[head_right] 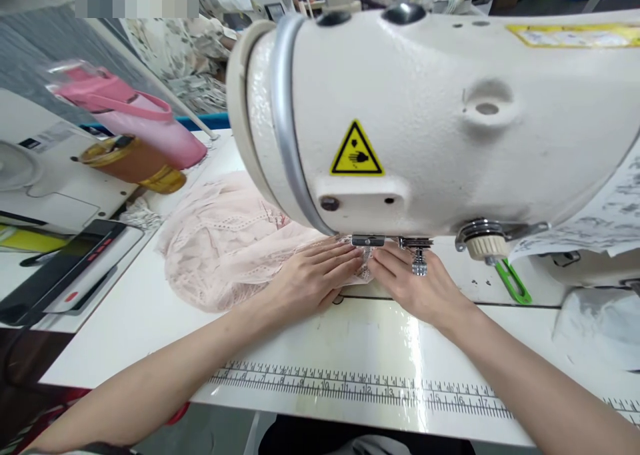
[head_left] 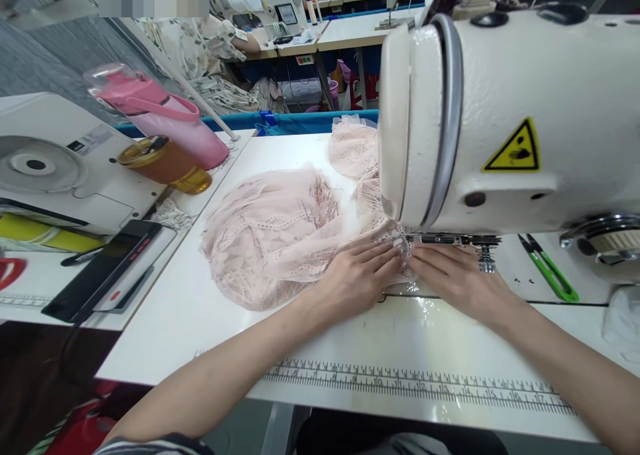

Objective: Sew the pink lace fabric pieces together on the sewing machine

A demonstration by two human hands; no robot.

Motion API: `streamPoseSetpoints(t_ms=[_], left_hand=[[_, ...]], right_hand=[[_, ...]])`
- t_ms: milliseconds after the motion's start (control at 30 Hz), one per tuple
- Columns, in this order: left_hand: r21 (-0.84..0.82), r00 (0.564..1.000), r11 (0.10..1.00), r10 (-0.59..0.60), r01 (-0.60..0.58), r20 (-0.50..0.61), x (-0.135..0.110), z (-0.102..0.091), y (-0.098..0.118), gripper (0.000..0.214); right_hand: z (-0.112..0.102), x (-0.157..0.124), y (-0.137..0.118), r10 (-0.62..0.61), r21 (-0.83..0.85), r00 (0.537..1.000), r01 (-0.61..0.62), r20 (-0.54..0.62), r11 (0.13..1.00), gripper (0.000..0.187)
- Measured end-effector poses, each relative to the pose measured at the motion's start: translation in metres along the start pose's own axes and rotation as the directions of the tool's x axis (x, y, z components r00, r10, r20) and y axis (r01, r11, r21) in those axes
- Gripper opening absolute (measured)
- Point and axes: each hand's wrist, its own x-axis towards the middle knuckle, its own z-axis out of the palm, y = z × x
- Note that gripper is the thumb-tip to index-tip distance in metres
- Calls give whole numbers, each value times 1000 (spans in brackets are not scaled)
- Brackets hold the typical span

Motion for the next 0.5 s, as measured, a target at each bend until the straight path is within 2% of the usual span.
streamPoseSetpoints(t_ms=[200,367,500], left_hand=[[37,999,999,-1,2,-43,3,-1,1,27],[-48,999,999,-12,10,-52,7,-2,7,17],[-75,999,997,-24,22,-29,6,0,7,34]], right_hand=[[7,4,-3,12,82,999,-9,-38,997,29],[7,6,-4,49,139,998,-43,-37,989,26],[5,6,-6,74,176,995,-62,-64,982,29]])
